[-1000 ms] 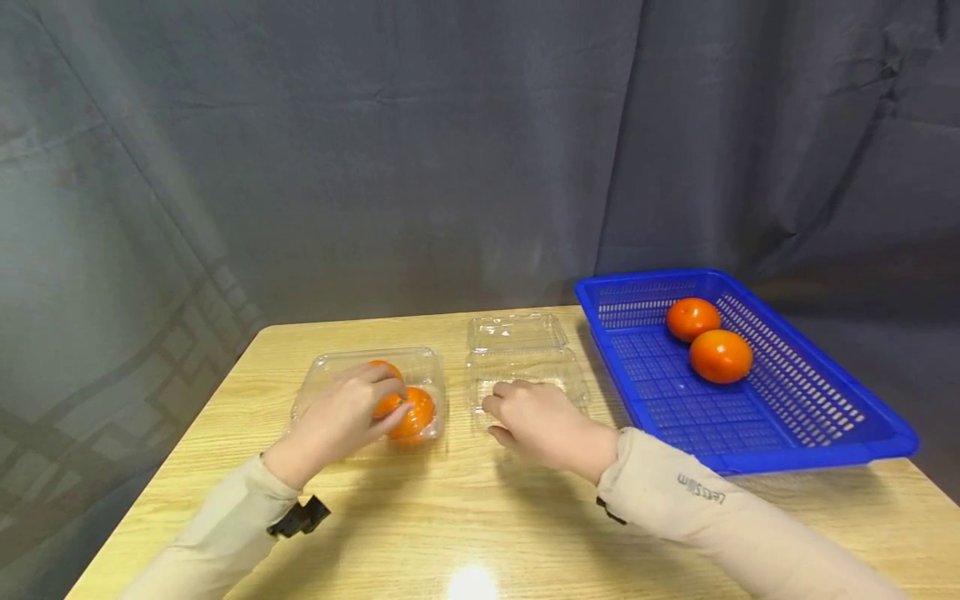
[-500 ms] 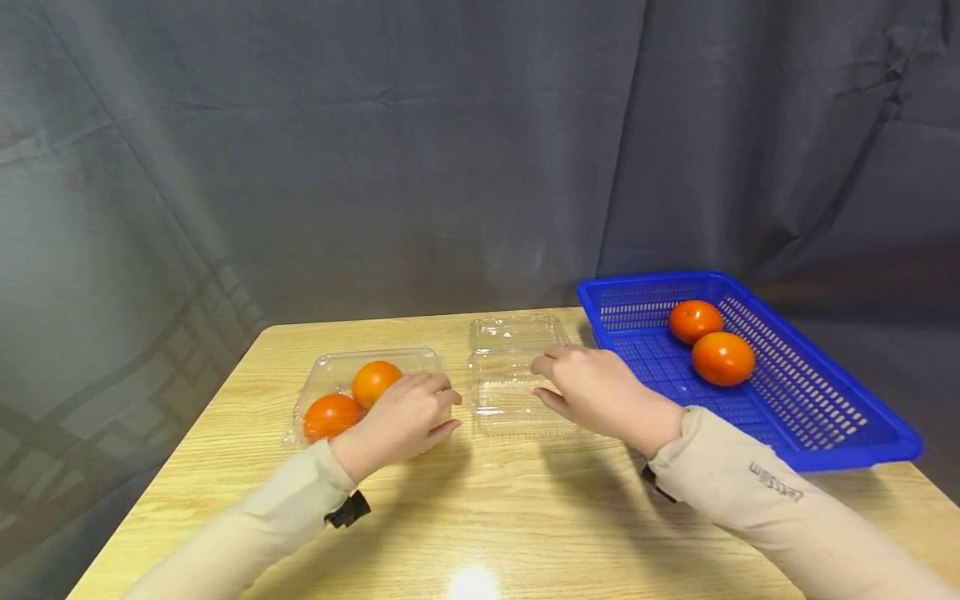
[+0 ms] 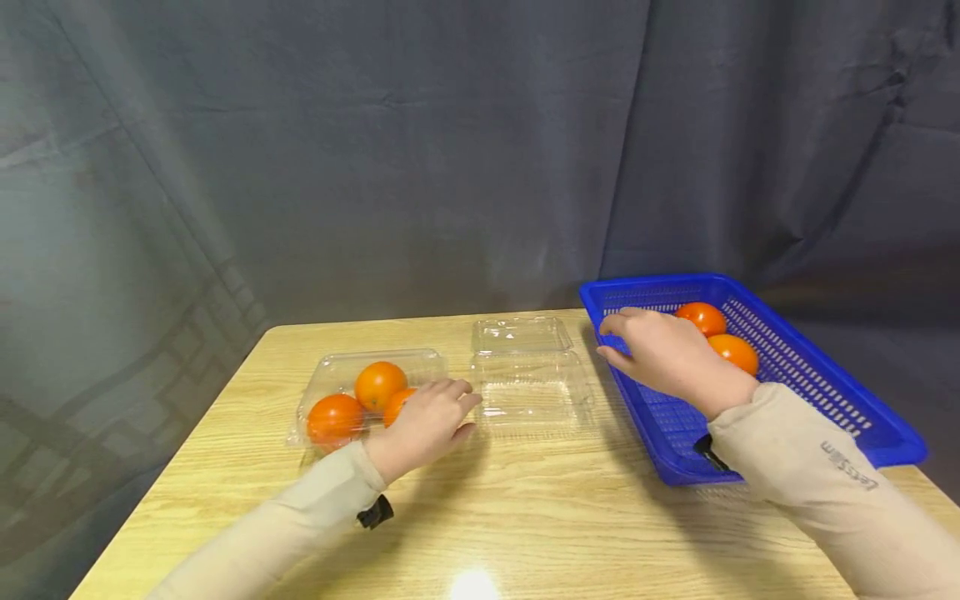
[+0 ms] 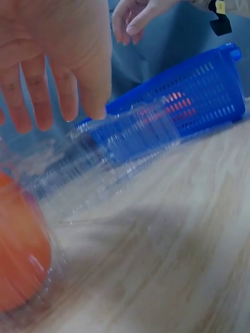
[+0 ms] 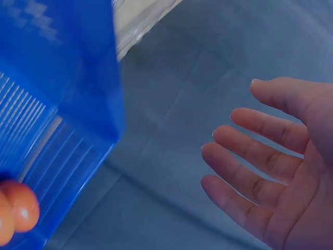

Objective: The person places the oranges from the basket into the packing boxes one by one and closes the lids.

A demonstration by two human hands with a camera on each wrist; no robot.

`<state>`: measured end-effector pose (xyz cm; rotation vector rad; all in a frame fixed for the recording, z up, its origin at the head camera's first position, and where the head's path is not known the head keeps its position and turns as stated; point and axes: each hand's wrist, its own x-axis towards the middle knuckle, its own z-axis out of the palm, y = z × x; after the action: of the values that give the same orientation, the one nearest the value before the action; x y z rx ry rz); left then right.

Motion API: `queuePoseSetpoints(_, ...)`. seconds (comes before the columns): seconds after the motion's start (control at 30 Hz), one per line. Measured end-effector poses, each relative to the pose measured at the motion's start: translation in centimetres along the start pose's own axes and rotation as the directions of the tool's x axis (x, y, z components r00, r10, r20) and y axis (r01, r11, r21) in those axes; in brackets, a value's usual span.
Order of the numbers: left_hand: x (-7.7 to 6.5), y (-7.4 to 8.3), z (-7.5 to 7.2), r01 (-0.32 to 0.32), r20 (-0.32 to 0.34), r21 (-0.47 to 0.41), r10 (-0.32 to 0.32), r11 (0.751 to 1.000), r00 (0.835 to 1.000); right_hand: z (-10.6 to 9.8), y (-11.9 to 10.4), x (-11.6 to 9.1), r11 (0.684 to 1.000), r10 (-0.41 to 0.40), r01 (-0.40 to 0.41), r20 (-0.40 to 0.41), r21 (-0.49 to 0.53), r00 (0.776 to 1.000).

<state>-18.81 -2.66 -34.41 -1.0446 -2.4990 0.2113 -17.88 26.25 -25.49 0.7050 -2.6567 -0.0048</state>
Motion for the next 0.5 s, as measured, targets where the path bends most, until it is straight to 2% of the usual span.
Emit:
queuePoseSetpoints(0.13,0.1,0.2,0.4,0.032,0.035,0.013,-0.033,0.999,0.999,-0.1,1.9,-0.2,0.997,0.073,-0.073,0.056,-0.004,0.996)
queuePoseSetpoints(0.27,0.2,0.5,0.8,0.045,0.061,0.048,-0.048,0.998,0.997,-0.1,3.7,-0.2,0.986,0.165,-0.167,0.172,-0.004,0.971)
queuePoseSetpoints(0.37,0.2,0.6,1.1,0.035,0.043,0.075,-0.039,0.997,0.998,0.1,5.0,-0.2,0.979,0.202,-0.206,0.222,-0.006,0.954)
queuePoseSetpoints(0.5,0.1,0.8,1.3,0.024,0.007,0.085,-0.024,0.996,1.000,0.2,6.4,-0.4,0.969,0.243,-0.248,0.249,-0.010,0.937)
